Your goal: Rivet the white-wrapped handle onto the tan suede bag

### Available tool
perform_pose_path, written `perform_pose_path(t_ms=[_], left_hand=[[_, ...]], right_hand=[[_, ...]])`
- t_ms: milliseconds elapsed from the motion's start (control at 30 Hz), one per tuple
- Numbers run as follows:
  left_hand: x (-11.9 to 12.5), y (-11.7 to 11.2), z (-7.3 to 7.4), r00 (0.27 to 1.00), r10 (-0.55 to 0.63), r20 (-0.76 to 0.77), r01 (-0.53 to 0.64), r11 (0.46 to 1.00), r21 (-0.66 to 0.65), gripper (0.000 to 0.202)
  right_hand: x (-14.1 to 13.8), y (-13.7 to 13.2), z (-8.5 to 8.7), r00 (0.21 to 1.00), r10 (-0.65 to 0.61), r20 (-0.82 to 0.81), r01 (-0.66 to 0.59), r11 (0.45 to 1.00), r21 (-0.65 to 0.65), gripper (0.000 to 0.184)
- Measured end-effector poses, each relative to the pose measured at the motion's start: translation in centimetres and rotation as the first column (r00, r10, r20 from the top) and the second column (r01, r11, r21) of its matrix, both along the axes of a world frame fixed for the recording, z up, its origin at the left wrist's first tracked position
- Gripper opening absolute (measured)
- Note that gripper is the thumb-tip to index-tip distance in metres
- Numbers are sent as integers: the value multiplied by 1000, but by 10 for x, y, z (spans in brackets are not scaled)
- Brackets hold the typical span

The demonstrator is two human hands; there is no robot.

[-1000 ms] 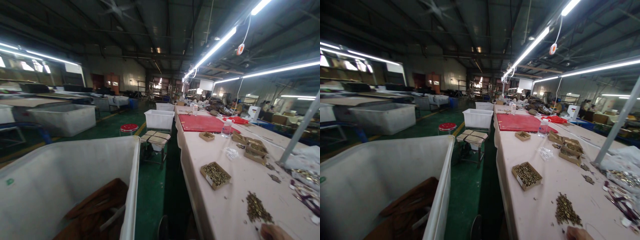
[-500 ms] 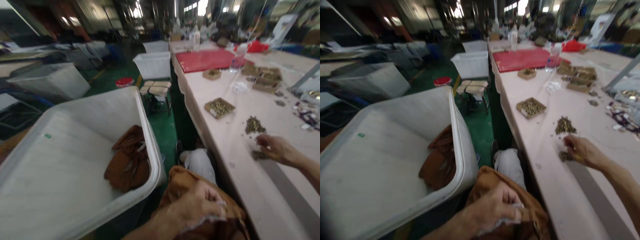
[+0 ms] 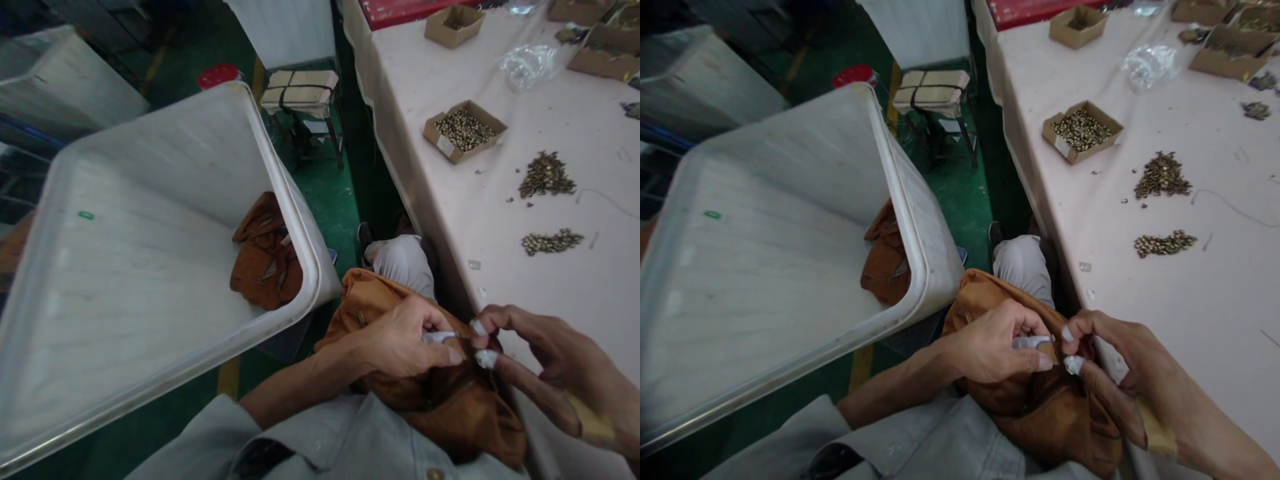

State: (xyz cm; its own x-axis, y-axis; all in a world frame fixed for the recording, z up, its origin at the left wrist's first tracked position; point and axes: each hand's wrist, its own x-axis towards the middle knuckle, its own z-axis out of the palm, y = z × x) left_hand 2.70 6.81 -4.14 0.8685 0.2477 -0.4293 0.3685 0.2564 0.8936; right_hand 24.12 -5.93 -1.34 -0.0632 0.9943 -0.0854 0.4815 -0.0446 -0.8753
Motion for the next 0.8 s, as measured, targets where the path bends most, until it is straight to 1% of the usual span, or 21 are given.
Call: perform_pose_path(t_ms=[100,200,267,400,600,700,800], left_hand=[[2,-2,10,998,-21,-52,27,994,105,31],[4,-5,16,997,-8,-75,21,986,167,28],[5,-7,18,995,-1,-104,21,981,194,25],[7,-9,21,989,14,-150,23,970,241,21],[9,-13,25,995,14,-97,11,966,257,10],[11,-16,23,997,27,-69,-5,956,295,10],[13,-18,17,997,27,-72,-4,952,306,9]], right_hand=[[-2,4,1,995,84,63,-84,996,-9,14],[-5,5,1,991,90,102,-94,995,37,14],[-6,4,0,991,95,98,-99,995,30,14],[-5,1,-5,995,69,69,-66,997,-49,7],[-5,5,-5,1000,-15,-13,12,976,-219,5],[-5,6,-7,998,-37,-46,24,968,-249,2],[-2,6,-12,999,-16,-45,3,963,-269,1]])
